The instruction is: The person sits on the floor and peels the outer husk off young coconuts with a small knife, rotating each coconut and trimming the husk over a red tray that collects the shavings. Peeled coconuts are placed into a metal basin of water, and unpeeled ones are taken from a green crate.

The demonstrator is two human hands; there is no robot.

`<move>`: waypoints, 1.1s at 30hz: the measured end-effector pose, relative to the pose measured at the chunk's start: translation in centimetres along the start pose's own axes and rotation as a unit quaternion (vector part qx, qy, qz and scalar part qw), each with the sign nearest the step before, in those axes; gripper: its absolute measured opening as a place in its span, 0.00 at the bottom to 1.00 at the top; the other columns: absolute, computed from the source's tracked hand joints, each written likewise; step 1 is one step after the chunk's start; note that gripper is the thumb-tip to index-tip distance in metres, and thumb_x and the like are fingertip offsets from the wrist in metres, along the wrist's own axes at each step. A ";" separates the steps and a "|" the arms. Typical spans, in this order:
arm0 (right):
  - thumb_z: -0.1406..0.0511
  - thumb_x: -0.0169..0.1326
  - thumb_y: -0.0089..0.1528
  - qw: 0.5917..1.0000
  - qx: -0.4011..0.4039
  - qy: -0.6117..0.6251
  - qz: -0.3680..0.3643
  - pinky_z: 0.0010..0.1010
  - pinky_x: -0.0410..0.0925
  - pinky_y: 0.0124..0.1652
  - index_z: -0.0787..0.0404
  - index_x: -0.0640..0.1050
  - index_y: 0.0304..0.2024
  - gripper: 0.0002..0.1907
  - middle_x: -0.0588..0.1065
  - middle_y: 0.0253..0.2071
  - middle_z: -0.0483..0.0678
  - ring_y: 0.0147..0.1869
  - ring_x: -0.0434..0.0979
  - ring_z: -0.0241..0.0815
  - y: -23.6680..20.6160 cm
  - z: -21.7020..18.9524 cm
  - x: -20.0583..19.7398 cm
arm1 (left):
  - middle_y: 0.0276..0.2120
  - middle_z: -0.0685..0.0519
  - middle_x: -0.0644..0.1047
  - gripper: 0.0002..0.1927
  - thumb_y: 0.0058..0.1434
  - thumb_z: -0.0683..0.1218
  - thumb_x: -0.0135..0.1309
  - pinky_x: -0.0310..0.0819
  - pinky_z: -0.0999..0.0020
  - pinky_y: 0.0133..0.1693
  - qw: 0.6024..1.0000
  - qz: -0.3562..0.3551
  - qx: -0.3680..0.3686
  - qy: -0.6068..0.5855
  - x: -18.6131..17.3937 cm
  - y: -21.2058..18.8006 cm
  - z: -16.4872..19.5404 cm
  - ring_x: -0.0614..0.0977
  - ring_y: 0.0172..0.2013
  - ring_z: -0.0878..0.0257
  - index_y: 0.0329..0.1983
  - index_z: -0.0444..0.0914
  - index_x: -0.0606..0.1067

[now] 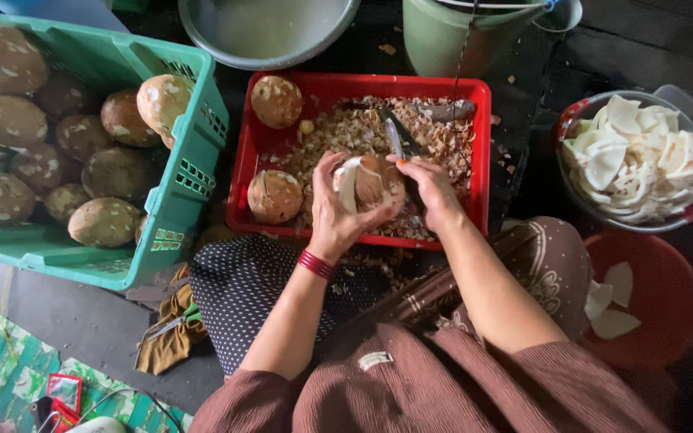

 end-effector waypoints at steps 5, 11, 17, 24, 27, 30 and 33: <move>0.61 0.50 0.64 0.996 0.067 -0.035 0.057 0.35 0.67 0.51 0.60 0.82 0.47 0.15 0.80 0.45 0.46 0.52 0.77 0.37 -0.3 1.3 0.1 | 0.64 0.36 0.61 0.65 0.27 0.53 0.82 0.64 0.53 0.63 0.990 0.064 0.046 0.119 1.3 -1.2 2.1 0.66 0.63 0.41 0.66 0.38 0.56; 0.62 0.49 0.65 0.998 0.068 0.000 -0.003 0.40 0.74 0.41 0.64 0.82 0.42 0.14 0.81 0.43 0.55 0.43 0.81 0.48 0.2 1.6 -0.6 | 0.64 0.43 0.64 0.63 0.30 0.53 0.79 0.73 0.56 0.61 0.993 -0.048 -0.022 0.109 -0.5 0.9 0.9 0.72 0.62 0.47 0.69 0.40 0.58; 0.61 0.51 0.65 0.999 0.039 -0.015 0.007 0.35 0.73 0.48 0.61 0.81 0.50 0.16 0.80 0.49 0.51 0.51 0.80 0.43 0.5 1.3 0.1 | 0.63 0.39 0.62 0.63 0.30 0.53 0.80 0.70 0.47 0.59 0.982 -0.019 0.081 0.170 0.6 -0.1 3.3 0.67 0.63 0.39 0.69 0.38 0.59; 0.62 0.48 0.66 0.988 0.117 0.096 -0.034 0.49 0.67 0.54 0.60 0.82 0.50 0.16 0.81 0.50 0.52 0.57 0.76 0.51 0.5 2.2 0.6 | 0.62 0.44 0.66 0.59 0.28 0.49 0.78 0.73 0.50 0.54 0.972 -0.048 -0.040 0.228 1.0 0.1 2.8 0.70 0.61 0.43 0.68 0.46 0.65; 0.63 0.52 0.66 0.985 -0.074 -0.134 0.079 0.39 0.60 0.60 0.58 0.84 0.49 0.14 0.81 0.52 0.50 0.61 0.75 0.44 -0.2 -0.4 0.1 | 0.60 0.45 0.68 0.61 0.26 0.48 0.76 0.74 0.52 0.55 0.976 -0.048 -0.023 0.212 1.3 0.3 2.0 0.72 0.60 0.45 0.69 0.41 0.63; 0.63 0.52 0.68 0.796 -0.394 -0.451 0.090 0.42 0.73 0.62 0.56 0.82 0.33 0.11 0.81 0.44 0.49 0.55 0.80 0.41 -3.9 -3.8 4.3 | 0.62 0.44 0.70 0.54 0.37 0.49 0.75 0.74 0.54 0.57 0.979 -0.011 0.044 0.200 1.7 0.6 1.4 0.74 0.61 0.46 0.70 0.39 0.64; 0.60 0.54 0.66 0.684 -0.493 -0.531 0.082 0.36 0.71 0.52 0.59 0.85 0.50 0.16 0.78 0.50 0.61 0.53 0.76 0.55 -6.2 -3.9 7.2 | 0.61 0.44 0.71 0.46 0.50 0.54 0.72 0.75 0.56 0.56 0.976 -0.047 -0.004 0.210 2.3 0.9 -0.2 0.77 0.58 0.49 0.70 0.40 0.64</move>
Point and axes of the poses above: each hand's wrist, its own y-axis towards the middle knuckle, its own x-axis out of the palm, z = x × y, the point moved 6 cm from there along y, towards the middle knuckle
